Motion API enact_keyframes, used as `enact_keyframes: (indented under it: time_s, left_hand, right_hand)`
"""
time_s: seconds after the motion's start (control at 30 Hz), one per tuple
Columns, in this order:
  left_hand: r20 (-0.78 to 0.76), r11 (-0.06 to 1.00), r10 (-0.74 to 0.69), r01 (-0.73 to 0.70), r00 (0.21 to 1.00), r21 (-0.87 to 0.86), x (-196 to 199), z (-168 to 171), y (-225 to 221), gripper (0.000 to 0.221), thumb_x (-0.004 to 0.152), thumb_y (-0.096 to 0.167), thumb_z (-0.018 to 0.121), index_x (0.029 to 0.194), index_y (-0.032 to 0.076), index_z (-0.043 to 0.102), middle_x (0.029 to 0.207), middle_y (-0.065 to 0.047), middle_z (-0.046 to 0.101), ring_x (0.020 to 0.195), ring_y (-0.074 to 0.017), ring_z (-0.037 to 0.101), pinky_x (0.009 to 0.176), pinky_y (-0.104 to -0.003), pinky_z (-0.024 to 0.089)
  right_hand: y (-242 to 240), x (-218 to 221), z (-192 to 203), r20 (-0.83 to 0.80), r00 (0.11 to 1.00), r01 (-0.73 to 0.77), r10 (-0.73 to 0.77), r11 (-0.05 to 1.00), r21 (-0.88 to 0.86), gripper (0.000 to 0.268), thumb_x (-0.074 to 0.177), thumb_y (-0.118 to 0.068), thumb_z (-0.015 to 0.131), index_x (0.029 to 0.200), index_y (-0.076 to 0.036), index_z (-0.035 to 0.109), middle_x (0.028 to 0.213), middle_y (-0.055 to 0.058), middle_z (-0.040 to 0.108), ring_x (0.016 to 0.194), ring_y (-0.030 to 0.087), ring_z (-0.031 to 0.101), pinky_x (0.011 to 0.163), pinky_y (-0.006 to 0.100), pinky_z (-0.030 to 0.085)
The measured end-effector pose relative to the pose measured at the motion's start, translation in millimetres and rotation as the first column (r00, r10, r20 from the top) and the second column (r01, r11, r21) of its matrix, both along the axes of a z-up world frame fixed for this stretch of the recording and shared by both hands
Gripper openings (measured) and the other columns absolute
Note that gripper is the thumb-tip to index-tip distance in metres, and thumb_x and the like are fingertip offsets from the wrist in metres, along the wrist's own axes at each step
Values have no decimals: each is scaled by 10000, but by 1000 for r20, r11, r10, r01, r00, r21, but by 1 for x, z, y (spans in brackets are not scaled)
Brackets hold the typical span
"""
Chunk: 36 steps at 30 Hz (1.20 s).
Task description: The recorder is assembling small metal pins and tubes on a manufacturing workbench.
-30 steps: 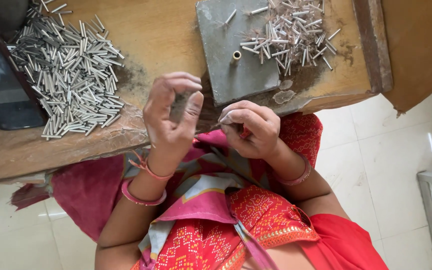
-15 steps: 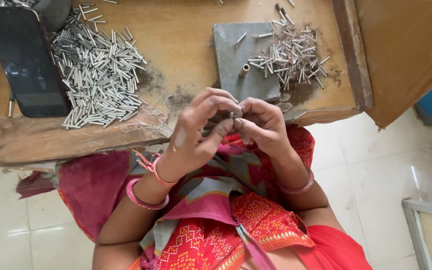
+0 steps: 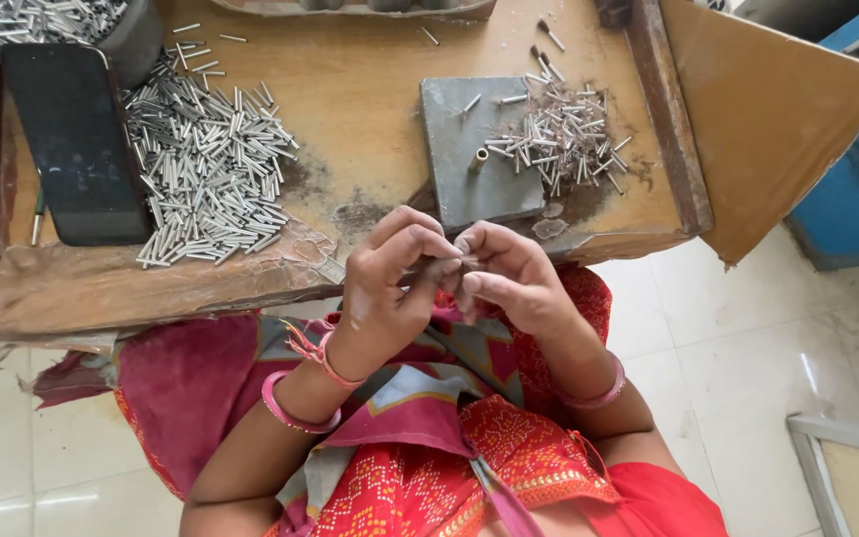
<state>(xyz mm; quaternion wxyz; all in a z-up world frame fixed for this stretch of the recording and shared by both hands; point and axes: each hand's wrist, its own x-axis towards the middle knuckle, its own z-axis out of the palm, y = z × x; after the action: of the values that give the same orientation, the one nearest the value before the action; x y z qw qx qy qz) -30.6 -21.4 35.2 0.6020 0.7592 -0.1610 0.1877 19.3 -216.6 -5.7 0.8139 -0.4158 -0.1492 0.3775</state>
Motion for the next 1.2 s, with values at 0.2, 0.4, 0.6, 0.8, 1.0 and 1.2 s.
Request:
enact_keyframes:
  time_s: [0.2, 0.4, 0.6, 0.8, 1.0, 1.2]
  left_hand:
    - [-339, 779, -346, 66, 875, -623, 7, -46, -1, 73, 962, -41, 690, 940, 24, 667, 871, 18, 634, 798, -47, 572, 712, -209, 484]
    - [-361, 675, -489, 82, 794, -733, 7, -50, 4, 69, 992, 48, 679, 932, 27, 654, 815, 26, 650, 726, -54, 551, 657, -217, 452]
    - [-8, 847, 371, -335, 929, 413, 25, -16, 60, 191, 861, -91, 585, 1019, -12, 658, 1069, -128, 634, 1019, -249, 615, 916, -357, 511]
    - [426, 319, 497, -616, 756, 720, 69, -45, 112, 179, 738, -20, 669, 888, 46, 742, 1234, -196, 609, 1221, -380, 491, 1085, -507, 391]
    - [436, 285, 449, -588, 780, 757, 75, -64, 116, 189, 769, -34, 642, 917, 24, 745, 1246, -156, 637, 1229, -338, 511, 1083, -462, 392]
    - [412, 293, 414, -547, 812, 784, 68, -53, 110, 132, 808, 3, 677, 925, 14, 736, 1187, -145, 650, 1195, -329, 524, 1034, -449, 409]
  right_hand:
    - [22, -21, 17, 968, 131, 712, -214, 699, 58, 299, 914, 46, 777, 1144, 17, 586, 1027, 144, 681, 925, 215, 704, 802, 297, 581]
    - [22, -18, 16, 984, -4, 704, -180, 698, 131, 167, 882, 97, 769, 1025, 63, 691, 973, 159, 674, 836, 243, 679, 736, 331, 569]
    - [17, 11, -13, 978, 138, 712, -157, 703, 12, 138, 905, 111, 740, 1028, 71, 693, 992, 143, 692, 819, 171, 695, 700, 267, 589]
    - [10, 16, -21, 887, 380, 615, -261, 787, -33, 94, 977, 96, 703, 1065, 72, 683, 1021, 103, 670, 785, 102, 685, 694, 226, 598]
    - [9, 14, -24, 924, 306, 638, -229, 770, -21, 95, 970, 100, 713, 1058, 77, 685, 1010, 120, 676, 783, 109, 685, 684, 233, 601]
    - [10, 12, -22, 935, 276, 644, -224, 765, -6, 98, 960, 102, 723, 1045, 70, 686, 1001, 112, 673, 770, 105, 671, 682, 236, 586]
